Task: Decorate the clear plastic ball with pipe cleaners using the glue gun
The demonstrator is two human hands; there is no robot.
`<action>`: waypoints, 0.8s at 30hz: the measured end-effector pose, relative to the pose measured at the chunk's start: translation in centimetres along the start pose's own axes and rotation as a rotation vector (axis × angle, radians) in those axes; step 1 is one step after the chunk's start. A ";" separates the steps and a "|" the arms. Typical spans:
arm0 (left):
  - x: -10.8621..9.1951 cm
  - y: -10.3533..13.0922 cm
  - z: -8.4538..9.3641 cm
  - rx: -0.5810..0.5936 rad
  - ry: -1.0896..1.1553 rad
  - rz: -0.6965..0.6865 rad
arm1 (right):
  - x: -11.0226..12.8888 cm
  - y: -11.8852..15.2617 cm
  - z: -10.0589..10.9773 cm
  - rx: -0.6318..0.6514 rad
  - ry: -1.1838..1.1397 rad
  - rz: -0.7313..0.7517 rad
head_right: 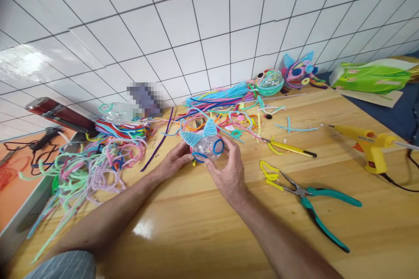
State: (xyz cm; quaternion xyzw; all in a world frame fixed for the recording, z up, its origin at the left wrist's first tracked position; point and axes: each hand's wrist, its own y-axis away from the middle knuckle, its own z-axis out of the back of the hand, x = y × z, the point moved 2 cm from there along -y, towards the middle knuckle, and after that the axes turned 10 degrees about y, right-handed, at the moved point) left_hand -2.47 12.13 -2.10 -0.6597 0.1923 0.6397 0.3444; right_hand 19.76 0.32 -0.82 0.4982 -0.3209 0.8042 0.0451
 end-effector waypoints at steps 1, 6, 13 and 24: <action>-0.1 0.0 0.0 0.000 0.009 0.006 | 0.1 0.0 0.0 -0.003 -0.002 0.008; -0.7 -0.1 -0.1 0.020 0.031 0.011 | 0.5 -0.3 0.2 -0.004 -0.003 0.055; -1.4 -0.2 -0.2 0.029 0.063 0.025 | 0.7 -0.3 0.1 0.001 -0.014 0.036; -1.8 -0.3 -0.5 0.027 0.096 0.039 | 0.6 -0.3 0.0 -0.010 -0.011 0.053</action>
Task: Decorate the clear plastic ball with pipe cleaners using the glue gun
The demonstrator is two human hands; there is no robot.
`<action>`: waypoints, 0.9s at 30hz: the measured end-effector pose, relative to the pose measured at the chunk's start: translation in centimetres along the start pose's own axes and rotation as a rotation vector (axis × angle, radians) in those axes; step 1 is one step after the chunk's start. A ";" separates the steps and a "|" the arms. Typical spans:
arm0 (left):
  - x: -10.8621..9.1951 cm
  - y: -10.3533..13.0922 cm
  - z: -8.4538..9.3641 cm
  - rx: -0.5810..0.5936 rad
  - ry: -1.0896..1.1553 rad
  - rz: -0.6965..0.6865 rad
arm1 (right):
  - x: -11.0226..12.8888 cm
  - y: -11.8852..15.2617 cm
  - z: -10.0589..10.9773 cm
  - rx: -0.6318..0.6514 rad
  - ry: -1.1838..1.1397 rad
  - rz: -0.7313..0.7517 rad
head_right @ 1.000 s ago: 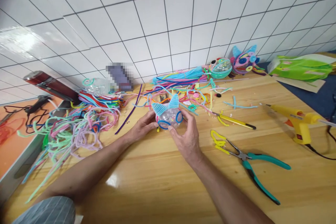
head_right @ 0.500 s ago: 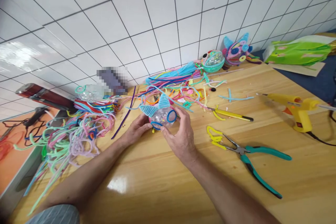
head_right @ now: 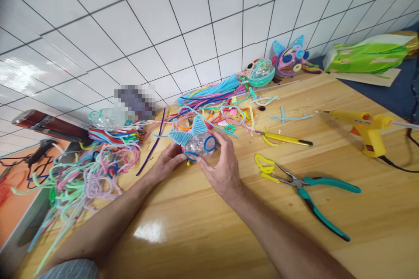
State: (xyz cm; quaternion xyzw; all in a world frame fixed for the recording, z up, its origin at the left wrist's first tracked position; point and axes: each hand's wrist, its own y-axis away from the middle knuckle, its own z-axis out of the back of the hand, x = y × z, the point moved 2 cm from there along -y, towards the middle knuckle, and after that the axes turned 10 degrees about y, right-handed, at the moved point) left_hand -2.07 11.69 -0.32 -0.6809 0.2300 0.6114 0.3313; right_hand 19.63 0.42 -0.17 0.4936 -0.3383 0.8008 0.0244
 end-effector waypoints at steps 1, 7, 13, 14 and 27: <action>0.0 0.0 0.0 0.002 0.001 -0.001 | 0.0 0.0 0.0 0.006 0.003 -0.003; 0.0 0.1 0.0 -0.007 -0.025 -0.008 | 0.2 -0.3 0.3 0.017 0.017 0.017; 0.5 0.1 0.1 0.001 -0.032 -0.044 | 0.3 -0.3 0.6 0.033 0.027 -0.001; 0.6 0.1 0.1 -0.003 -0.034 -0.050 | 0.2 -0.2 0.6 0.035 0.025 -0.005; 1.3 0.1 0.3 -0.025 -0.090 -0.050 | -0.2 -0.2 0.7 0.057 0.019 -0.069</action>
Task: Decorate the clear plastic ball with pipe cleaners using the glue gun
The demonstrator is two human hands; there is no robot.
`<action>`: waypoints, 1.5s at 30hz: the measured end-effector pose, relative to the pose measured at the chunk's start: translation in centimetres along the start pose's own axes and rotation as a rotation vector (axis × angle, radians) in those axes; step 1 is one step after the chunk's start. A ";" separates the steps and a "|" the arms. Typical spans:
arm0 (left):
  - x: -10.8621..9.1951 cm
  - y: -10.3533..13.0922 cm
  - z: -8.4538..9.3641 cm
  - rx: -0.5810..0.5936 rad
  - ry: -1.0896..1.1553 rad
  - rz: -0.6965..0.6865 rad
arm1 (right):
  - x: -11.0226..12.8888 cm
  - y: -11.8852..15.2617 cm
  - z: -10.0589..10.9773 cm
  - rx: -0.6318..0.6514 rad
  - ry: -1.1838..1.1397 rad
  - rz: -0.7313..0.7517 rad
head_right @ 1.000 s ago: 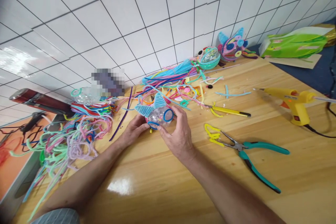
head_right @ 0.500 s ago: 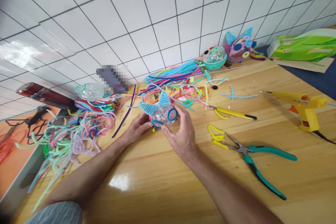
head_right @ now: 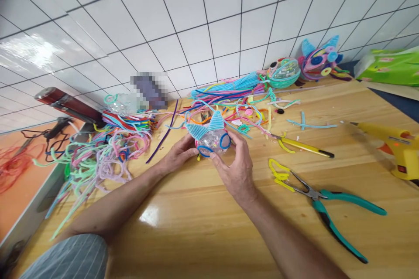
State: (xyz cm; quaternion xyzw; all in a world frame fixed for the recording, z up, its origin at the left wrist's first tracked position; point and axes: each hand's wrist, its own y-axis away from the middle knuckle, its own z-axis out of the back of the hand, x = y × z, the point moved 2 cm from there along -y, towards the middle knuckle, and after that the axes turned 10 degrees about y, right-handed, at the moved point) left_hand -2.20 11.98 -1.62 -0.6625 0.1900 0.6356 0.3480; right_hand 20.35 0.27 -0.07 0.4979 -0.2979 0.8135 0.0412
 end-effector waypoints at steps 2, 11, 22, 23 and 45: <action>0.1 0.0 0.0 0.001 0.001 0.006 | 0.0 0.0 0.0 0.002 0.001 -0.002; 0.1 -0.2 -0.2 0.004 0.058 0.011 | 0.1 0.0 0.0 -0.017 0.009 0.005; 0.3 -0.2 -0.1 0.004 0.038 -0.019 | 0.0 0.0 -0.1 -0.035 0.011 0.011; 0.3 -0.2 -0.1 0.005 0.030 -0.021 | 0.0 0.0 -0.1 -0.036 0.013 0.010; 0.4 -0.1 -0.1 0.002 0.041 0.002 | -0.2 0.0 -0.1 -0.029 0.021 0.018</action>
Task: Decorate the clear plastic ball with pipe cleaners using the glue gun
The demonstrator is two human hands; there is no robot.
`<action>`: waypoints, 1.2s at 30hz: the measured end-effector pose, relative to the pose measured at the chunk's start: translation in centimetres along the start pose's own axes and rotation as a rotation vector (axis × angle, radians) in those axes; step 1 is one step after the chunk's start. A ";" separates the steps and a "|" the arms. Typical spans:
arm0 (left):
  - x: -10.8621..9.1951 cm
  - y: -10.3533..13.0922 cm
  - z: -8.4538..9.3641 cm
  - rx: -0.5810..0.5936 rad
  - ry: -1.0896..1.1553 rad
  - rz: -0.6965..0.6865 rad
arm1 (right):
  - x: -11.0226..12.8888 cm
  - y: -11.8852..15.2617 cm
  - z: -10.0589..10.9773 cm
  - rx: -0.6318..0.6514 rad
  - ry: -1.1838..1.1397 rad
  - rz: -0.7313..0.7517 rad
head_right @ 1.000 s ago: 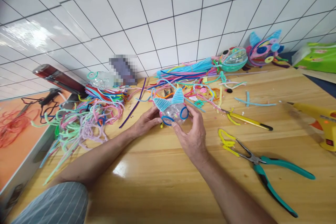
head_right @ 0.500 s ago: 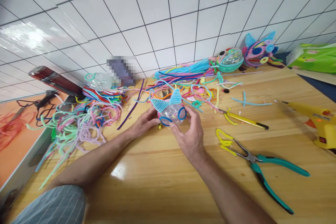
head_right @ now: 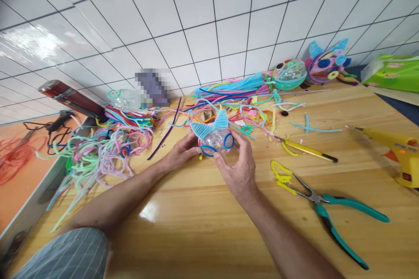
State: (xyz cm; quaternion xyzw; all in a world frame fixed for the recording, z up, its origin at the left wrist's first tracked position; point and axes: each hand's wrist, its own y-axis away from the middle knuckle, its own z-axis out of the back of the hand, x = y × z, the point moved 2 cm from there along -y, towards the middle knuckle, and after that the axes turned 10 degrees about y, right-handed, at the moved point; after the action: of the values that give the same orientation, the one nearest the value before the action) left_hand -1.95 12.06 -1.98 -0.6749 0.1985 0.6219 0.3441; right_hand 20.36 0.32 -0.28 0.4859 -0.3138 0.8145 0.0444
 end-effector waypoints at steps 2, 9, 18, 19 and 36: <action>0.0 0.0 -0.1 -0.004 0.009 -0.002 | 0.0 0.0 0.0 -0.003 0.000 -0.004; 0.0 -0.1 -0.2 -0.007 0.017 -0.014 | -0.1 0.0 0.0 -0.004 -0.001 -0.003; -0.2 -0.2 -0.3 -0.007 -0.010 -0.013 | -0.2 -0.1 0.0 0.001 -0.013 -0.025; -0.2 -0.2 -0.3 -0.009 -0.012 -0.011 | -0.2 -0.2 -0.1 -0.001 -0.013 -0.027; 0.9 -0.8 0.1 -0.003 -0.054 -0.071 | -0.6 -0.6 0.0 0.004 -0.030 -0.020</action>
State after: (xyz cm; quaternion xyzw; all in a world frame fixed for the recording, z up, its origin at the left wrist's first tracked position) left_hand -1.34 12.80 -2.65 -0.6648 0.1643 0.6277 0.3701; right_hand 20.87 0.94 -0.54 0.5012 -0.3078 0.8074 0.0469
